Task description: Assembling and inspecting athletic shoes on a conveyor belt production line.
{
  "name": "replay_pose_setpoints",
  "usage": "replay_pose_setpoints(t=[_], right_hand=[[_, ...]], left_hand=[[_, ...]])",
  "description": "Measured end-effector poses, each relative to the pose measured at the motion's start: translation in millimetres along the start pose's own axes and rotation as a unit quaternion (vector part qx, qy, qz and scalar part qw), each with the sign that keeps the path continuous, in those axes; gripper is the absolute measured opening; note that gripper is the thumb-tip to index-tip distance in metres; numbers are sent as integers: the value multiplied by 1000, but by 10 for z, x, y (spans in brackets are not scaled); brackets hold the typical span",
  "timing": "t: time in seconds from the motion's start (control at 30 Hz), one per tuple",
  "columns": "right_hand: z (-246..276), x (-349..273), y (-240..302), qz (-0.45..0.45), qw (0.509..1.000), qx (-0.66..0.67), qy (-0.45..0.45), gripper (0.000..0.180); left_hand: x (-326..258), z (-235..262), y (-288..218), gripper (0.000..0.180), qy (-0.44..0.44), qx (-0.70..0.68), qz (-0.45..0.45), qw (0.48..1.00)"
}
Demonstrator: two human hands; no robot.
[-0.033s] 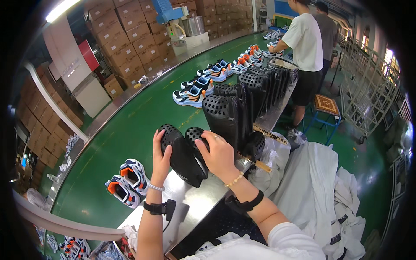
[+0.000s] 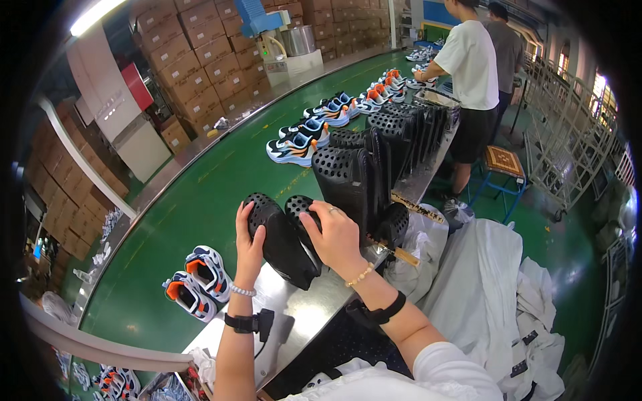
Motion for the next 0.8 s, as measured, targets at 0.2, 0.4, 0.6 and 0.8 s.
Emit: replay_pose_setpoints(t=[0.2, 0.4, 0.6, 0.8], right_hand=[[-83, 110, -78, -23, 999, -37, -9, 27], [-72, 64, -20, -36, 999, -19, -32, 25], [64, -67, -78, -39, 990, 110, -75, 26], [111, -149, -136, -18, 977, 202, -61, 28]], left_hand=[[-184, -140, -186, 57, -24, -11, -8, 1000], [-220, -80, -127, 60, -44, -6, 10, 999], [-250, -52, -58, 60, -35, -22, 7, 999], [-294, -14, -6, 59, -51, -63, 17, 997]])
Point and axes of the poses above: each hand's wrist, its own x-axis towards the middle knuckle, its own z-axis out of the back of the hand, y = z × x, the point moved 7 cm from there along x, towards the middle knuckle, and after that the axes turned 14 degrees about -y, right-handed, at the moved point
